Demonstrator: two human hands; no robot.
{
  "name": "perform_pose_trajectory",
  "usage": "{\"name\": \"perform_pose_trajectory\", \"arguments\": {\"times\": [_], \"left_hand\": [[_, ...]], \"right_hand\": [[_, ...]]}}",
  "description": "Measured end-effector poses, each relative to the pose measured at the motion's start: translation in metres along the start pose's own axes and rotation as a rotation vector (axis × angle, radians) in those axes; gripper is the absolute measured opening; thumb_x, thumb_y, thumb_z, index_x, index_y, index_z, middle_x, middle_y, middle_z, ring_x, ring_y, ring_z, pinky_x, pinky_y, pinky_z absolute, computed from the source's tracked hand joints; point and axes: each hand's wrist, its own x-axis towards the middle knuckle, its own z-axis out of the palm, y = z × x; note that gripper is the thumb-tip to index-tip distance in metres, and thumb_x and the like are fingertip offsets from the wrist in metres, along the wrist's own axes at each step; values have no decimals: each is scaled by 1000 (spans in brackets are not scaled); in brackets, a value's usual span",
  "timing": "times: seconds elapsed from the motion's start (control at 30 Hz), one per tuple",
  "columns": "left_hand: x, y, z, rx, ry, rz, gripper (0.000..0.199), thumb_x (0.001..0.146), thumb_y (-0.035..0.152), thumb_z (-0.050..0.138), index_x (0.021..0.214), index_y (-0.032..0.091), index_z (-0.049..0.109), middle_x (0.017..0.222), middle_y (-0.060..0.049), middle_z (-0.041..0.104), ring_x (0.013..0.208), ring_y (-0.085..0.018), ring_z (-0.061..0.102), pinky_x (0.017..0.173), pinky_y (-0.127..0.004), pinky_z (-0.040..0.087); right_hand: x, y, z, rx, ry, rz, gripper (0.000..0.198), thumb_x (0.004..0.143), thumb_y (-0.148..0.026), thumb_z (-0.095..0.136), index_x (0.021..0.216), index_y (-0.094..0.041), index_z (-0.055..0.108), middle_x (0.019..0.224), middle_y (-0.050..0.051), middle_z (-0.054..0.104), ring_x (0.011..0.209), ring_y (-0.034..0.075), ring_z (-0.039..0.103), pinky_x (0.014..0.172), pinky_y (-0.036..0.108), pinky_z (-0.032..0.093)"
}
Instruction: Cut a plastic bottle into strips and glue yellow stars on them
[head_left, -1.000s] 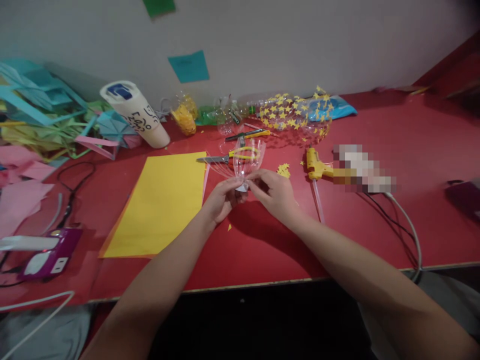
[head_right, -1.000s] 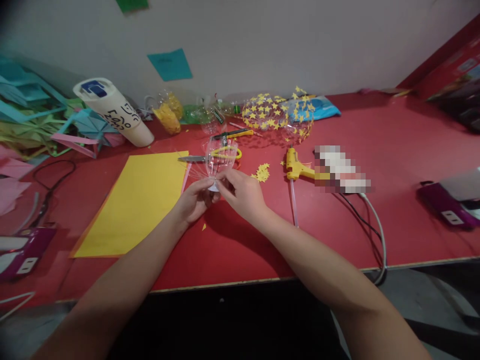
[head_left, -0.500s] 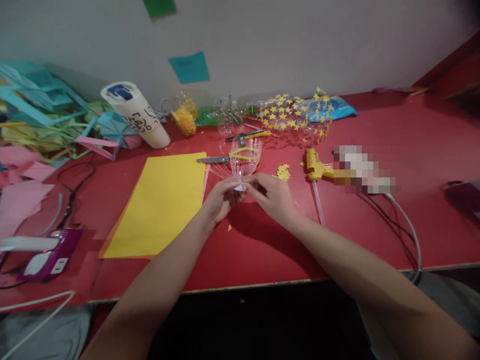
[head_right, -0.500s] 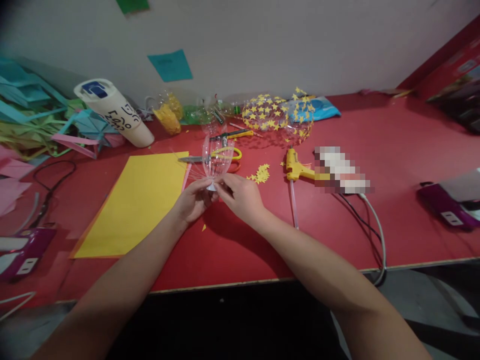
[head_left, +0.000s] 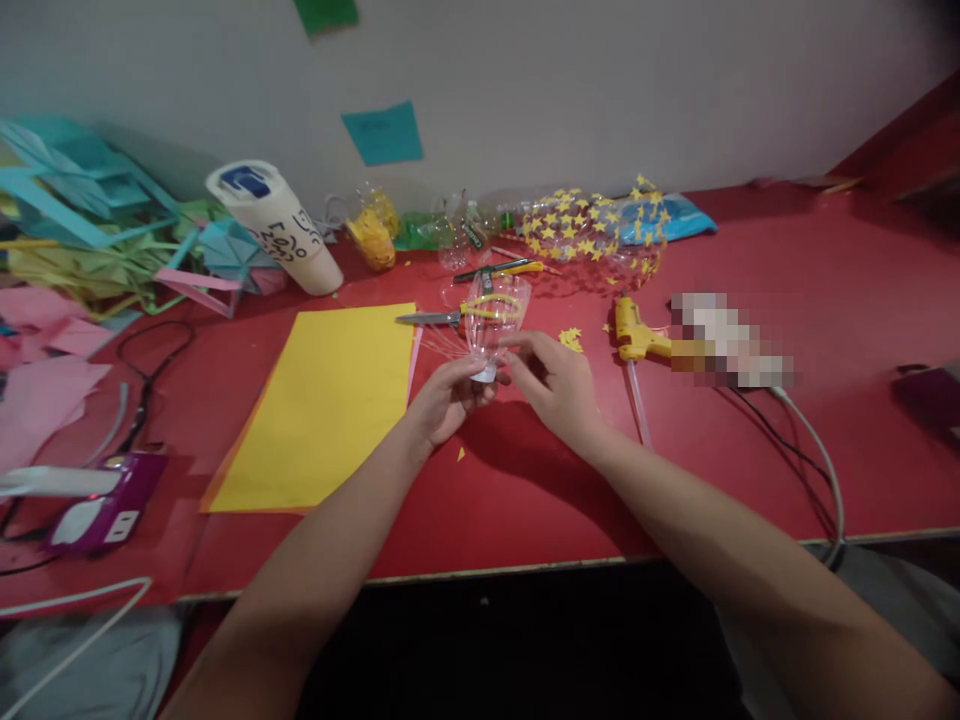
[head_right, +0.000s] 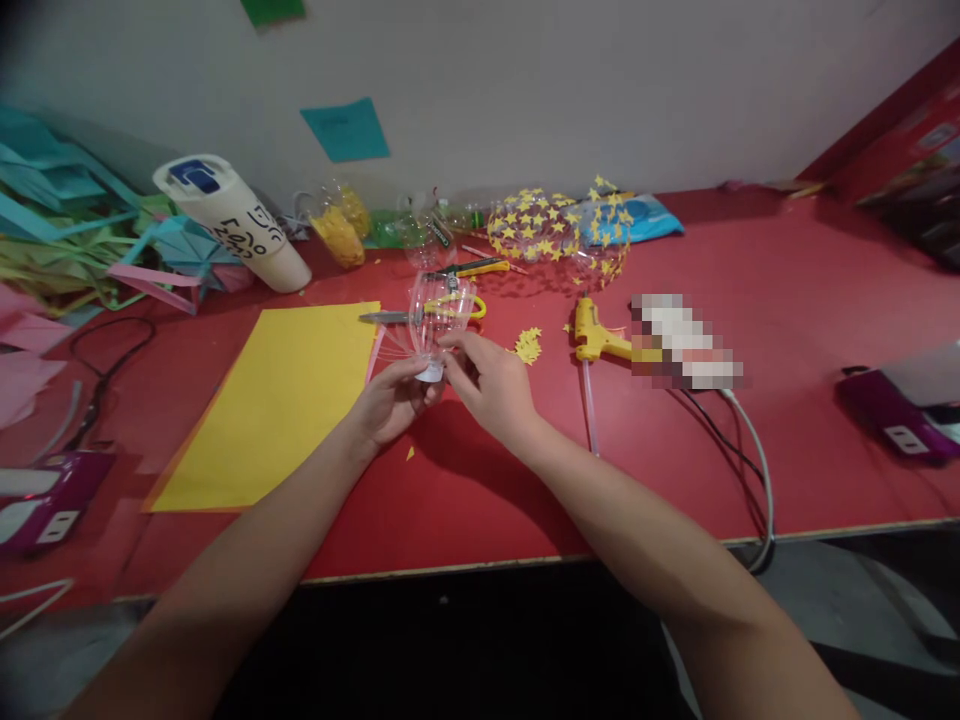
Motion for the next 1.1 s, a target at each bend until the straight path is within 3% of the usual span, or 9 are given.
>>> {"name": "perform_pose_trajectory", "arguments": {"times": [0.2, 0.47, 0.67, 0.93, 1.1], "left_hand": [[0, -1, -1, 23, -7, 16, 9, 67, 20, 67, 70, 11, 67, 59, -1, 61, 50, -7, 53, 48, -17, 41], [-1, -2, 0, 80, -41, 31, 10, 67, 22, 67, 66, 12, 64, 58, 0, 59, 52, -8, 52, 50, -20, 40], [0, -3, 1, 55, -29, 26, 12, 67, 24, 69, 67, 12, 66, 61, -1, 61, 49, -7, 51, 47, -19, 40], [2, -3, -1, 12, -17, 43, 12, 72, 21, 64, 64, 12, 63, 56, 0, 59, 47, -7, 52, 46, -18, 40], [3, -4, -2, -16, 13, 51, 10, 71, 19, 63, 63, 13, 61, 54, 1, 58, 47, -7, 52, 46, -18, 41]], "right_hand": [[0, 0, 0, -14, -50, 46, 20, 90, -26, 49, 98, -19, 66, 73, 0, 65, 56, 10, 49, 56, 24, 37], [1, -1, 2, 71, -67, 121, 21, 89, -29, 49, 100, -17, 63, 65, -3, 58, 55, 9, 51, 56, 23, 38], [2, -1, 2, 120, -62, 128, 10, 84, -27, 55, 84, -19, 60, 62, -4, 55, 52, 8, 48, 53, 21, 36], [0, 0, 1, 36, -106, 12, 14, 87, -25, 54, 82, -19, 65, 69, 0, 64, 62, 11, 55, 61, 23, 41], [-2, 4, 7, 71, -164, 10, 13, 87, -23, 53, 84, -19, 66, 71, 2, 68, 66, 13, 60, 65, 24, 44]]}}
